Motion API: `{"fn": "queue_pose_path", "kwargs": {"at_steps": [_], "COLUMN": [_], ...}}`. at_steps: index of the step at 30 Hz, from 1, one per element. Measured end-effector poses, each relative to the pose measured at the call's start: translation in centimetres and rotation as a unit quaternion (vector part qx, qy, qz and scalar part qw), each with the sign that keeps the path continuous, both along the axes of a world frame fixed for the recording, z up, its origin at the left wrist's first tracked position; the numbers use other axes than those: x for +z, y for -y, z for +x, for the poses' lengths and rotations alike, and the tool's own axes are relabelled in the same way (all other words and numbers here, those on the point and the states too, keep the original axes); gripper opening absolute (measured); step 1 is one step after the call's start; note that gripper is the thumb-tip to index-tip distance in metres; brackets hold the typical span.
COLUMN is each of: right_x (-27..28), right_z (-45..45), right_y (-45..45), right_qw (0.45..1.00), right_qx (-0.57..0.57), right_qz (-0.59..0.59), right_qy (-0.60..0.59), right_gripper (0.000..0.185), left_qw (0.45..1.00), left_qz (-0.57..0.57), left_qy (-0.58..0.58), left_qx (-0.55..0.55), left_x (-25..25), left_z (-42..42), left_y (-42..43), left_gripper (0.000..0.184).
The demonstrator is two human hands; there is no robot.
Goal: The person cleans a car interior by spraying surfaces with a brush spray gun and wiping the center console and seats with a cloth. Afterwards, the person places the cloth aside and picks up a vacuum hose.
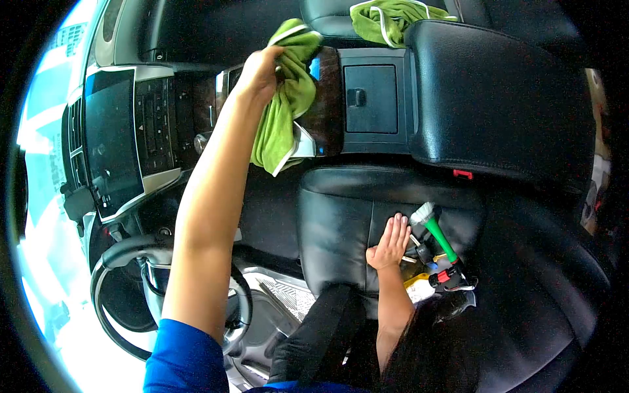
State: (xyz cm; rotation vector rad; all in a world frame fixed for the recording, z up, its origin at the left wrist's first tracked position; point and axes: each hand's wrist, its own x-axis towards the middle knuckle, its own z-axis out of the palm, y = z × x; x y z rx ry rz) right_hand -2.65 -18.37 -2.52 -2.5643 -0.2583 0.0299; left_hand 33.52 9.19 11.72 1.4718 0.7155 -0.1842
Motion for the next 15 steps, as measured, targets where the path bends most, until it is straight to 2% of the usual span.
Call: {"fn": "queue_pose_path", "kwargs": {"at_steps": [1,2,4,5,7,8,9,10,11,13,14,15], "right_x": [0.1,0.1,-0.1,0.0,-0.4,-0.3,-0.2,-0.1,0.3,0.0,0.4,0.4], "right_z": [0.0,0.0,0.0,-0.4,-0.3,-0.2,-0.1,0.1,0.1,0.4,0.3,-0.1], "right_y": [0.0,0.0,0.2,0.3,0.2,0.2,0.2,0.1,0.2,-0.1,0.1,0.4], "right_qw": [1.000,1.000,1.000,1.000,1.000,1.000,1.000,1.000,1.000,1.000,1.000,1.000], "right_qx": [-0.001,0.001,0.002,0.003,0.004,0.004,0.005,0.005,0.006,0.000,0.003,0.008], "right_qz": [0.000,0.002,0.000,-0.007,-0.016,-0.005,0.001,0.008,0.002,0.001,0.002,0.002], "right_qy": [-0.002,0.003,0.005,-0.016,-0.014,-0.010,-0.004,0.001,-0.012,0.005,0.004,-0.001], "right_gripper": [0.075,0.076,0.076,0.076,0.077,0.078,0.078,0.078,0.077,0.076,0.075,0.075], "left_qw": [0.992,0.992,0.994,0.988,0.953,0.929,0.843,0.855,0.828,0.765,0.739,0.674], "left_qz": [-0.104,-0.104,0.043,0.058,0.237,0.308,0.458,0.464,0.490,0.521,0.527,0.546], "left_qy": [0.045,0.042,0.019,0.014,0.020,-0.002,-0.116,-0.073,-0.085,-0.070,-0.076,-0.107], "left_qx": [0.055,0.053,-0.102,-0.144,-0.190,-0.204,-0.257,-0.220,-0.259,-0.372,-0.414,-0.487], "left_x": [-0.4,-0.9,-0.9,-0.4,-3.7,-1.9,-0.3,-0.5,-0.3,0.1,-0.8,-1.3], "left_z": [-0.4,-0.7,-1.3,-1.5,-1.1,-1.2,-2.0,-3.4,-3.2,-2.0,-1.1,-1.2], "left_y": [-0.2,-0.5,-0.3,-0.2,-2.2,-1.4,-0.4,0.3,0.9,1.0,-0.1,-2.0], "left_gripper": [0.031,0.031,0.031,0.030,0.033,0.035,0.041,0.043,0.044,0.048,0.039,0.042]}}
